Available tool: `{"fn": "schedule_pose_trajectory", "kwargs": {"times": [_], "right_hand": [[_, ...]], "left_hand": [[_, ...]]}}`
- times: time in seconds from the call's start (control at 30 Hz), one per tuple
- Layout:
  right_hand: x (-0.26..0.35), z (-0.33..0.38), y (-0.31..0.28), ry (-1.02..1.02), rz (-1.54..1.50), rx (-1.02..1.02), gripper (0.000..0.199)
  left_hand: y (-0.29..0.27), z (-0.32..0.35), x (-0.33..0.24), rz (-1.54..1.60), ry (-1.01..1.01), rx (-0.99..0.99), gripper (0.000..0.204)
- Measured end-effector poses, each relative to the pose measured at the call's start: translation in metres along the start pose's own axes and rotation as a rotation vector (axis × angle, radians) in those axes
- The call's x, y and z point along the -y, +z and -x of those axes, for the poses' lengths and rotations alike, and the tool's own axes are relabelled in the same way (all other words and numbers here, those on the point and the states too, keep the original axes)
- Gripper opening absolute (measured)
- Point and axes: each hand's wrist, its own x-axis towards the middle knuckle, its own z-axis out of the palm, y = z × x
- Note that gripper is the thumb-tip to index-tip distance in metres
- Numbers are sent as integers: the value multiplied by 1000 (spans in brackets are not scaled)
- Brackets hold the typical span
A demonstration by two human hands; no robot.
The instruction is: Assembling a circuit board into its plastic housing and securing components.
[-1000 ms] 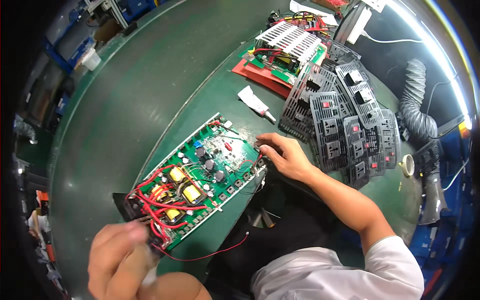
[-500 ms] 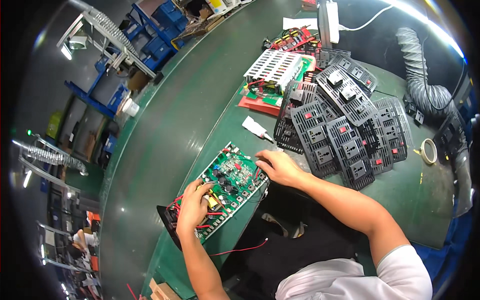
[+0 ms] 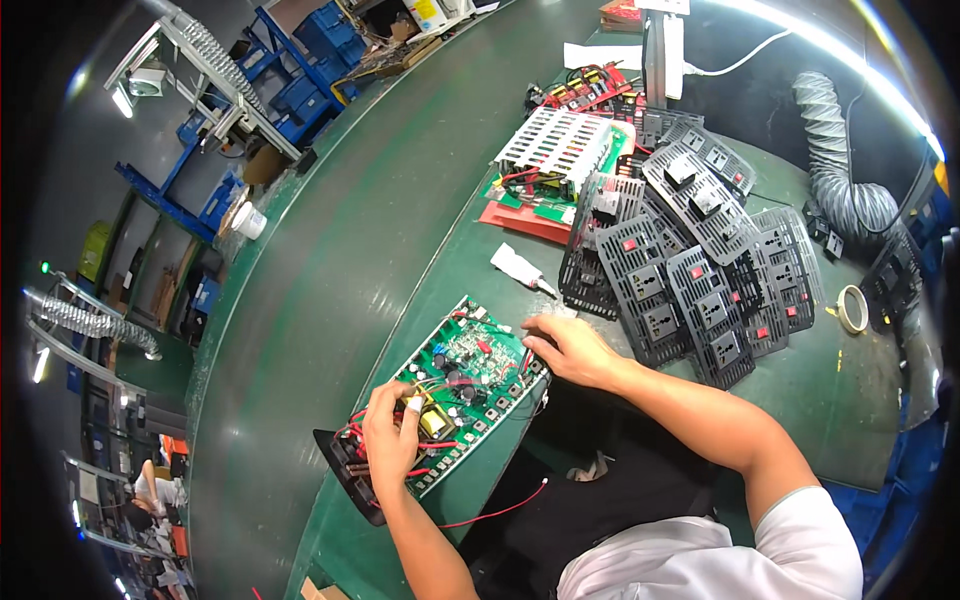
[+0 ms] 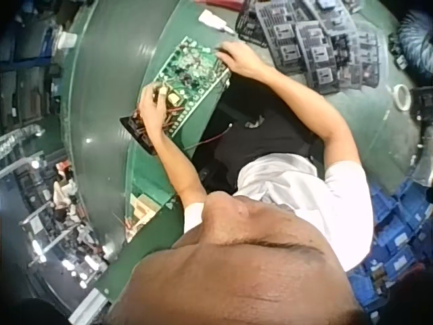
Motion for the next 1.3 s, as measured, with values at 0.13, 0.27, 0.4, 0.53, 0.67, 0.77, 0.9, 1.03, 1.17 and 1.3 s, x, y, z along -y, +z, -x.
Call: {"fn": "schedule_pose_trajectory", "kwargs": {"times": [0.13,0.27,0.4,0.53,0.67,0.77,0.9,1.03,1.17,1.3], "right_hand": [[1,-1,2,9,24,31,30],[2,0,1,3,36,28,29],[1,0,3,24,-24,20,33],[7,-2,1,108,-66,42,37],[3,-1,2,54,-6,49,32],[3,-1,2,10,11,28,31],[7,-1,0,78,-8,63,35],[4,-1,0,73,-9,53,35],[2,-1,3,68,-57,37,34],[4,-2,2,62,-48,33,34]], "left_hand": [[0,7,0,-62,11,-23,12],[0,8,2,-91,41,-35,12],[1,11,6,-102,66,-14,14],[2,10,8,-86,62,-24,14],[-1,9,3,-123,64,-6,18],[0,11,7,-167,88,-9,19],[1,11,2,-179,62,-1,20],[4,12,2,-181,56,7,19],[2,13,3,-193,105,-35,18],[0,13,2,-186,54,10,19]]}}
